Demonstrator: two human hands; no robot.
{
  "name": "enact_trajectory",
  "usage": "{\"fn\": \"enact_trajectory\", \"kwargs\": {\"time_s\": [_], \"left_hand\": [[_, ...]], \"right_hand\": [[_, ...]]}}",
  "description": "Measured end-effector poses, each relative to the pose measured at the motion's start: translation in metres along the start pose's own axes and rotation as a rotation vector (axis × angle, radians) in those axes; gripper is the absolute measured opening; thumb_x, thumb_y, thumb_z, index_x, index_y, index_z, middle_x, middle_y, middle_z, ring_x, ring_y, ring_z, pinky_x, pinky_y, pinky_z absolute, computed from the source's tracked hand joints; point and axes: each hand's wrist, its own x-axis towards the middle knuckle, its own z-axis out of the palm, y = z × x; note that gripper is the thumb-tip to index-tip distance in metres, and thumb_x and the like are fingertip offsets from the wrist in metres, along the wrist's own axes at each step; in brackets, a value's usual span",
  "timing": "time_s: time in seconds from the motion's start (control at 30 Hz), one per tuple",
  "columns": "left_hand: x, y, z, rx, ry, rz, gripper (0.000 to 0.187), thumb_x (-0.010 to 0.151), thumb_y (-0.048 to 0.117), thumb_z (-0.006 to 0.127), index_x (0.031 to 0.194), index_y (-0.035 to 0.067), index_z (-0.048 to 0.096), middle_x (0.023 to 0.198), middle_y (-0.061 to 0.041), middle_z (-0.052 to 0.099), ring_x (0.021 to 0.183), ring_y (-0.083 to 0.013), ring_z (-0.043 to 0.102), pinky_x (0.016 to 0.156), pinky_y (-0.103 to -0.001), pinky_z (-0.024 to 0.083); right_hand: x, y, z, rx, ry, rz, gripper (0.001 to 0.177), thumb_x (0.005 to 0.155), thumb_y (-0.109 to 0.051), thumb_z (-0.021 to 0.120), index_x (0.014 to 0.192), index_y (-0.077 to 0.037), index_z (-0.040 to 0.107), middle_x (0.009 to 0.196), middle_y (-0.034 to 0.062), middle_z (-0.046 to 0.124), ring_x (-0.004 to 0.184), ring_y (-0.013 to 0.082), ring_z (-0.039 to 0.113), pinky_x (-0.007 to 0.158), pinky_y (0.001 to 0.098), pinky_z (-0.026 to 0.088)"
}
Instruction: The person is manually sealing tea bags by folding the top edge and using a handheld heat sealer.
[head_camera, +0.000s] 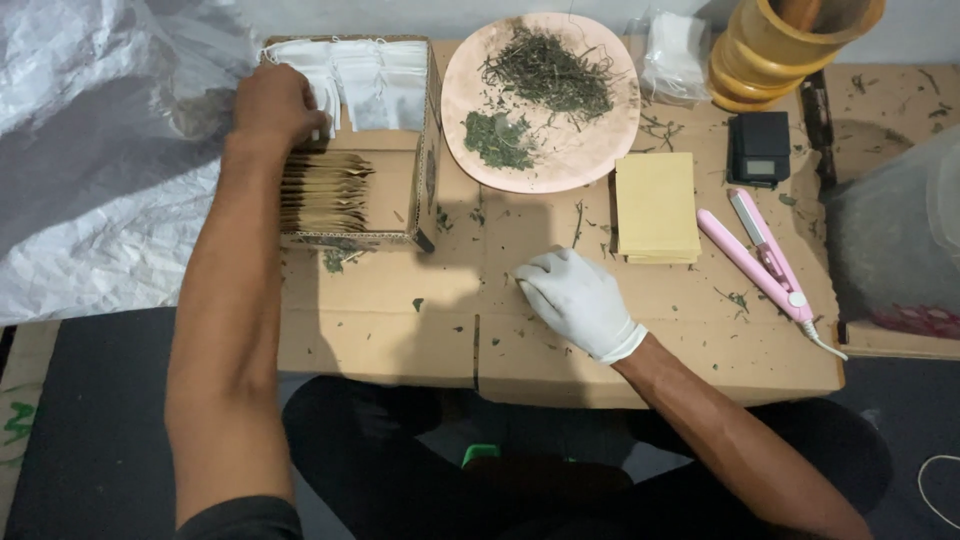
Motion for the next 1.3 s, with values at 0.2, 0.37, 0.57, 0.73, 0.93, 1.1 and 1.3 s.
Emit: {"fn": "enact_trajectory", "kwargs": {"time_s": [0.2,0.37,0.57,0.73,0.93,1.1,1.3], "left_hand": [[-0.015,0.012,-0.016,-0.099,0.215,0.042,0.012,0.086,0.017,0.089,0.085,0.007,0.081,0.081,-0.015,0.077,0.078,-0.0378,0.073,0.079,-0.051,0.062],[-0.041,0.041,-0.064,-0.181,0.283,0.066,0.013,0.093,0.017,0.089,0.092,0.006,0.082,0.086,-0.015,0.078,0.076,-0.0385,0.072,0.077,-0.051,0.060],[-0.067,0.065,-0.103,-0.307,0.389,0.108,0.017,0.099,0.014,0.091,0.098,0.001,0.079,0.085,-0.010,0.078,0.069,-0.0316,0.070,0.073,-0.046,0.059],[-0.081,0.075,-0.111,-0.302,0.489,0.080,0.012,0.099,0.010,0.089,0.099,0.001,0.080,0.088,-0.012,0.082,0.070,-0.0305,0.076,0.070,-0.044,0.062],[-0.095,0.098,-0.127,-0.402,0.560,0.154,0.012,0.102,0.009,0.086,0.107,0.000,0.079,0.094,-0.017,0.083,0.076,-0.0302,0.079,0.072,-0.043,0.062],[-0.129,0.161,-0.155,-0.730,0.451,0.212,0.014,0.109,0.006,0.081,0.115,-0.006,0.075,0.101,-0.018,0.070,0.093,-0.0269,0.076,0.072,-0.034,0.062],[-0.186,0.249,-0.136,-0.759,0.394,0.325,0.022,0.092,-0.001,0.086,0.114,0.002,0.082,0.111,-0.022,0.082,0.102,-0.0443,0.083,0.080,-0.050,0.071]], "right_hand": [[-0.001,0.000,0.001,0.003,0.007,-0.005,0.017,0.100,-0.018,0.070,0.115,-0.017,0.078,0.115,-0.0011,0.075,0.102,0.0273,0.069,0.082,0.0383,0.056],[-0.002,0.001,0.001,0.006,0.022,-0.005,0.019,0.101,-0.019,0.070,0.118,-0.017,0.079,0.117,-0.0019,0.076,0.102,0.0271,0.068,0.082,0.0383,0.057],[-0.004,0.002,0.003,0.004,0.043,-0.007,0.023,0.100,-0.019,0.070,0.121,-0.017,0.081,0.118,-0.0023,0.076,0.100,0.0268,0.067,0.083,0.0377,0.057],[-0.001,-0.003,-0.001,-0.023,0.074,-0.035,0.020,0.101,-0.018,0.070,0.117,-0.016,0.082,0.114,-0.0020,0.077,0.099,0.0260,0.069,0.083,0.0369,0.056],[0.000,-0.004,-0.002,-0.017,0.110,-0.038,0.019,0.099,-0.017,0.073,0.115,-0.016,0.083,0.111,-0.0014,0.077,0.096,0.0252,0.069,0.081,0.0361,0.056],[0.004,-0.003,-0.012,0.210,0.172,0.089,0.020,0.098,-0.012,0.073,0.116,-0.008,0.083,0.111,0.0064,0.079,0.092,0.0248,0.074,0.077,0.0355,0.057],[0.009,-0.002,-0.052,0.565,0.155,0.503,0.024,0.109,-0.017,0.073,0.131,-0.022,0.080,0.114,0.0021,0.082,0.108,0.0224,0.079,0.097,0.0405,0.063]]}}
